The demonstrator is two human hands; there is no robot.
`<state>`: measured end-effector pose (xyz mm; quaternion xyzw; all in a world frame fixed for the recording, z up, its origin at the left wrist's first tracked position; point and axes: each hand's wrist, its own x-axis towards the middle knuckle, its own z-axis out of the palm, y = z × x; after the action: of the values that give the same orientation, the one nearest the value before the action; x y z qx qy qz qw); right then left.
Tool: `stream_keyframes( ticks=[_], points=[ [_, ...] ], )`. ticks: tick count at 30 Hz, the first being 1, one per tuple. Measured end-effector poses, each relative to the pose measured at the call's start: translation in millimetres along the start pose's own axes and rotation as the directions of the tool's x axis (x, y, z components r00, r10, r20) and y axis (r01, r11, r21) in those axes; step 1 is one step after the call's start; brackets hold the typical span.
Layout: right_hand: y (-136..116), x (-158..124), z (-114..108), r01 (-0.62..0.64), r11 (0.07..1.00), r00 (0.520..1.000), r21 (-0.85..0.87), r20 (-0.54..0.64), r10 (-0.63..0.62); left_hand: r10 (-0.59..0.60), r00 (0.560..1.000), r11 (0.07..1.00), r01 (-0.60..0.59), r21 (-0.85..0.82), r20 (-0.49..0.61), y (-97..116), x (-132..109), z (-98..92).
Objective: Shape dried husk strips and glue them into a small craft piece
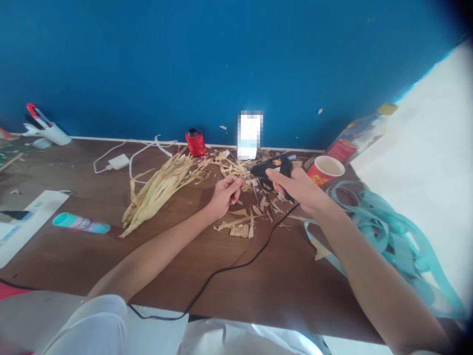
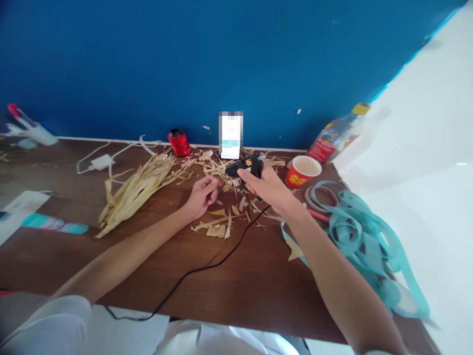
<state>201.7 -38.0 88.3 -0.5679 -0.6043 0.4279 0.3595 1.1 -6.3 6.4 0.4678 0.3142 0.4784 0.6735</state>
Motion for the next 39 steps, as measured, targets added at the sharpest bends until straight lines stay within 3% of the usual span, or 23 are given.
stream_keyframes(
  ticks=[25, 39],
  points=[
    [-17.0, -4.9, -7.3, -0.042, 0.999, 0.999, -0.011, 0.032, 0.042, -0.01, 1.0, 1.0, 0.01, 0.016, -0.003, 3.1, -0.5, 2.2],
    [-14.0, -4.6, -8.6, -0.069, 0.998, 0.995, 0.0, 0.069, 0.069, -0.016, 1.0, 1.0, 0.016, 0.0, 0.001, 0.7, -0.1, -0.1]
  ],
)
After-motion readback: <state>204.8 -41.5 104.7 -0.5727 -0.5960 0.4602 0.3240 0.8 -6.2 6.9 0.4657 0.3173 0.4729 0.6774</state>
